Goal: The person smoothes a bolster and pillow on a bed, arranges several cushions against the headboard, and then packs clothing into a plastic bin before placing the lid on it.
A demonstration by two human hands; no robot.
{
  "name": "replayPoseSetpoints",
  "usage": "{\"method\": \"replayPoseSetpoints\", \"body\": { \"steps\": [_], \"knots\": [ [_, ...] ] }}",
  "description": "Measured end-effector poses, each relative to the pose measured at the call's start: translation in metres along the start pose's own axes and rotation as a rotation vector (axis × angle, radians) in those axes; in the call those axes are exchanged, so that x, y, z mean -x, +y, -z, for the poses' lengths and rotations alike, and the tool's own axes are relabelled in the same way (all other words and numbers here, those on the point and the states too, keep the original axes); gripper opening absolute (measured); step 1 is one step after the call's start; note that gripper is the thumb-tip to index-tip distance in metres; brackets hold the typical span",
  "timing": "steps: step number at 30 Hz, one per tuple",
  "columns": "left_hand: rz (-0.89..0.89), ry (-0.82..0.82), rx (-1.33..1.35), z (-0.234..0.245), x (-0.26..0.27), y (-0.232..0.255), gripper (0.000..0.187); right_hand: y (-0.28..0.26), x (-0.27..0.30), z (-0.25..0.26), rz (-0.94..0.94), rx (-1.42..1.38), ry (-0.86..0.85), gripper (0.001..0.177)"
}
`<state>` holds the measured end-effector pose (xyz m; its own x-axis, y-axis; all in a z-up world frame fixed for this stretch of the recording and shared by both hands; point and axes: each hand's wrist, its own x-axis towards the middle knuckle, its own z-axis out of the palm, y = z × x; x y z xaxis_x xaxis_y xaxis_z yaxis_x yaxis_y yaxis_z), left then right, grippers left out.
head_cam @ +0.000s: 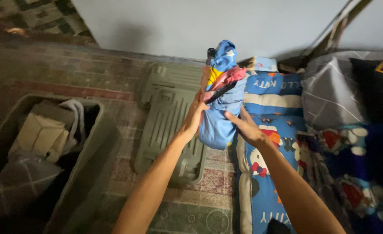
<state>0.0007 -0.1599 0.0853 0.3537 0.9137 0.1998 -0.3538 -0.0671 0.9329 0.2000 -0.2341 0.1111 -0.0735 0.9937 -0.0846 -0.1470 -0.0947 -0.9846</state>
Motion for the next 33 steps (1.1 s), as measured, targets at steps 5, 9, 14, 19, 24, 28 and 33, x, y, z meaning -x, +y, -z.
{"method": "replayPoseSetpoints", "body": {
  "steps": [5, 9, 14, 19, 24, 28, 33],
  "knots": [
    [-0.042, -0.042, -0.036, -0.002, -0.022, -0.016, 0.050, -0.020, 0.013, -0.015, 0.114, 0.178, 0.149, 0.087],
    [-0.018, -0.031, -0.080, 0.000, -0.021, -0.023, 0.046, -0.043, 0.020, -0.017, 0.058, 0.197, 0.132, 0.093],
    [-0.078, -0.038, 0.073, -0.012, -0.032, -0.024, 0.047, -0.094, 0.032, -0.021, -0.140, 0.407, 0.160, 0.096],
    [-0.132, 0.028, 0.118, -0.007, -0.024, -0.019, 0.050, -0.105, 0.028, -0.044, -0.005, 0.430, 0.101, 0.091],
    [-0.108, 0.129, 0.103, 0.036, 0.001, -0.004, 0.053, -0.082, 0.010, -0.085, 0.006, 0.368, 0.046, 0.086],
    [-0.054, 0.283, -0.179, 0.085, 0.022, 0.006, 0.047, -0.067, -0.005, -0.122, 0.081, 0.302, -0.072, 0.087],
    [-0.185, 0.335, -0.332, 0.140, 0.053, 0.044, 0.045, -0.058, -0.029, -0.176, 0.069, 0.288, -0.158, 0.084]
  ]
}}
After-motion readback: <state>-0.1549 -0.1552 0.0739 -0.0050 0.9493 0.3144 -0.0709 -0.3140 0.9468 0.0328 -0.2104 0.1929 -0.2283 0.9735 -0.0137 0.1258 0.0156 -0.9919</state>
